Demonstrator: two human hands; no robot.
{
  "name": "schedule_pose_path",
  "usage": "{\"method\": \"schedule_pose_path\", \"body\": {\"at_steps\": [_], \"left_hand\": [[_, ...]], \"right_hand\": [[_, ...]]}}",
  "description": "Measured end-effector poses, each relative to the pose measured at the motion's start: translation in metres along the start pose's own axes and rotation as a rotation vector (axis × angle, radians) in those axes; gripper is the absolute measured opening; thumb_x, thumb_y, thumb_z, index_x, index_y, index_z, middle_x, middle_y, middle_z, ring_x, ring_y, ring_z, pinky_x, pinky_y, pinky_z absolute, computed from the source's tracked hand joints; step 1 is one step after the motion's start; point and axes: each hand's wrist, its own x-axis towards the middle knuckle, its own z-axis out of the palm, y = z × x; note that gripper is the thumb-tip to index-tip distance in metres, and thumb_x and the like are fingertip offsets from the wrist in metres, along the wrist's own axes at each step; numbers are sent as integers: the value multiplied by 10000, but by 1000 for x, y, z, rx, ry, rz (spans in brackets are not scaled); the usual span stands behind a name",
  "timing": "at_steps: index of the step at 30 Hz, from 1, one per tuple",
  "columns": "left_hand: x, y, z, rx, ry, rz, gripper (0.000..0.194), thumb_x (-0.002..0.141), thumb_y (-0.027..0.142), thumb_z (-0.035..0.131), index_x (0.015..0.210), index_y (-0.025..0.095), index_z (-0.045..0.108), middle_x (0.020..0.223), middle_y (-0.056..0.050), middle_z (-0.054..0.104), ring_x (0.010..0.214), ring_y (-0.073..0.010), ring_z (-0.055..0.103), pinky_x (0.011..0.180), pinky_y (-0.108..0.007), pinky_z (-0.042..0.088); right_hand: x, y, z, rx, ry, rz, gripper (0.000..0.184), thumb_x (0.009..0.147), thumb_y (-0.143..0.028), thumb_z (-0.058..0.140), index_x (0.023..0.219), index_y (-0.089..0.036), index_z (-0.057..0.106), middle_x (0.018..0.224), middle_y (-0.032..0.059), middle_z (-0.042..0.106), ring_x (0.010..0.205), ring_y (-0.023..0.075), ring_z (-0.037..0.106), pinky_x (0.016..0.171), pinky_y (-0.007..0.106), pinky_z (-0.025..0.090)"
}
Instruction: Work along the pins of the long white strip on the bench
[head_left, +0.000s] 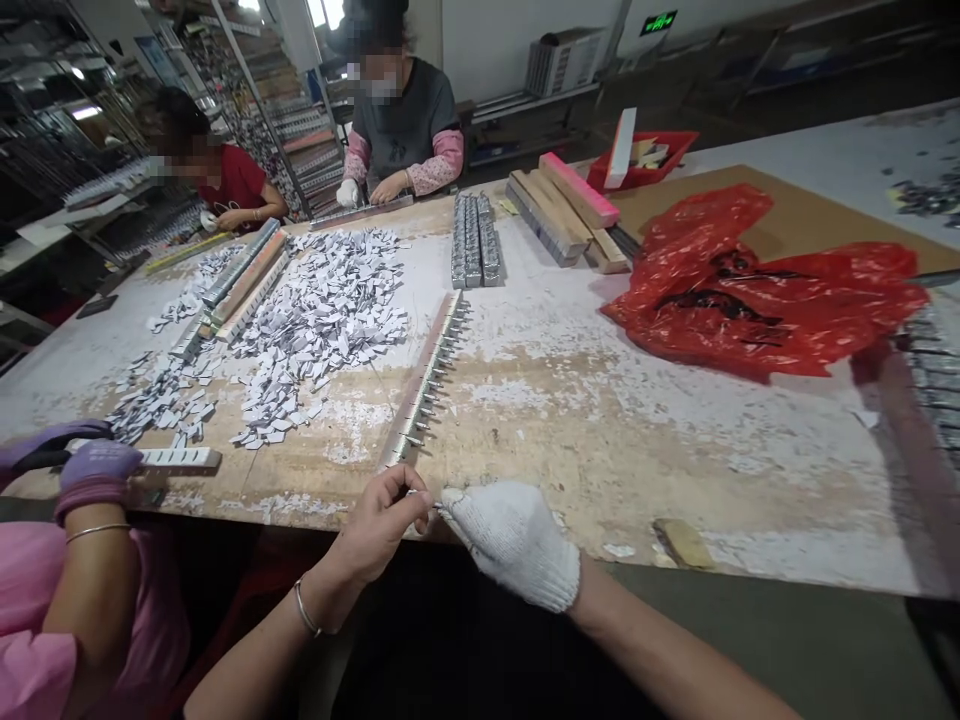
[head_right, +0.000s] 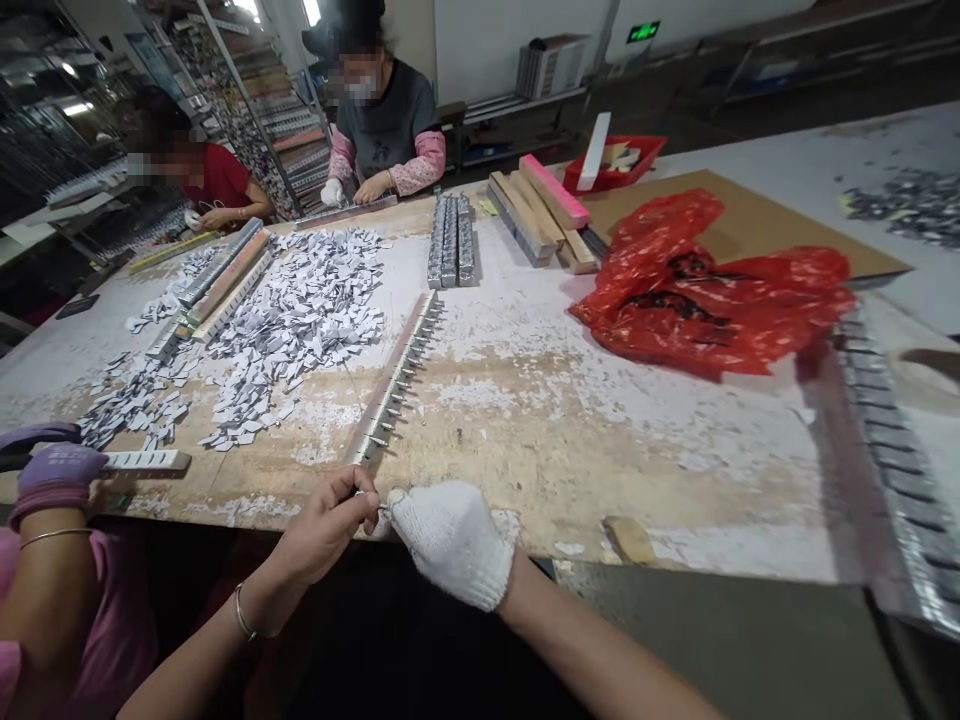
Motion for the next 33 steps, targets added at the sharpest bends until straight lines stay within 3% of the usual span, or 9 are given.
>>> {"method": "schedule_pose_path", "body": {"at_steps": [3,5,11,15,20,25,27,29,33], "left_hand": [[-7,-2,8,-93,57,-18,175,827,248,662,752,176,521,621,39,523,586,-94,478,610,-230,401],[-12,-1,10,-16,72,30,97,857,245,640,835,181,570,660,39,519,594,-94,485,607,-229,417],[-22,-10,7,648,115,554,137,961,202,544,1006,209,673,944,-55,629,869,-159,617,769,-276,513],[-25,-16,6,995,109,694,171,988,174,458,949,192,624,836,-45,628,722,-137,585,648,-242,489],[-29,11,0,1013,-112,538,263,996,240,417,773,197,551,737,-21,554,634,-127,493,574,-242,399],[-23,18,-4,350,-464,106,422,950,534,497,699,195,505,605,10,480,552,-113,443,532,-248,375],[-19,8,-2,49,-422,-66,492,826,649,625,700,195,483,543,52,412,436,-72,341,423,-221,289],[-15,-1,1,-64,-267,-126,491,742,612,743,755,194,485,553,74,425,396,-47,312,388,-198,249],[-15,-9,9,286,45,63,251,934,417,578,833,198,508,618,38,525,510,-93,474,512,-222,384]], "right_hand": [[-6,0,3,-22,84,-140,297,909,-141,394,920,-176,689,686,35,661,603,174,600,575,296,390],[-10,0,4,-7,85,-123,298,924,-149,401,936,-185,697,685,26,668,599,165,604,584,284,400],[-16,-4,-5,186,123,-8,264,985,-199,450,1039,-216,708,845,14,756,758,158,696,701,255,464],[-16,-9,-16,273,23,38,273,1005,-230,434,1066,-229,700,899,9,760,818,154,702,730,250,461],[-14,-9,-28,415,-156,103,327,1010,-295,402,896,-217,699,795,13,708,744,156,657,692,267,443],[-4,-5,-42,1007,-561,419,210,924,-342,532,855,-205,675,637,-43,638,465,88,554,439,182,398],[-1,-5,-43,1132,-611,566,186,894,-340,551,886,-200,673,616,-54,625,405,75,516,382,164,371],[0,-7,-38,1083,-522,593,225,905,-370,533,838,-198,660,615,-46,622,420,75,516,402,168,381],[-1,-11,-17,748,-190,453,300,945,-343,452,755,-200,634,669,0,641,590,117,582,566,226,427]]}}
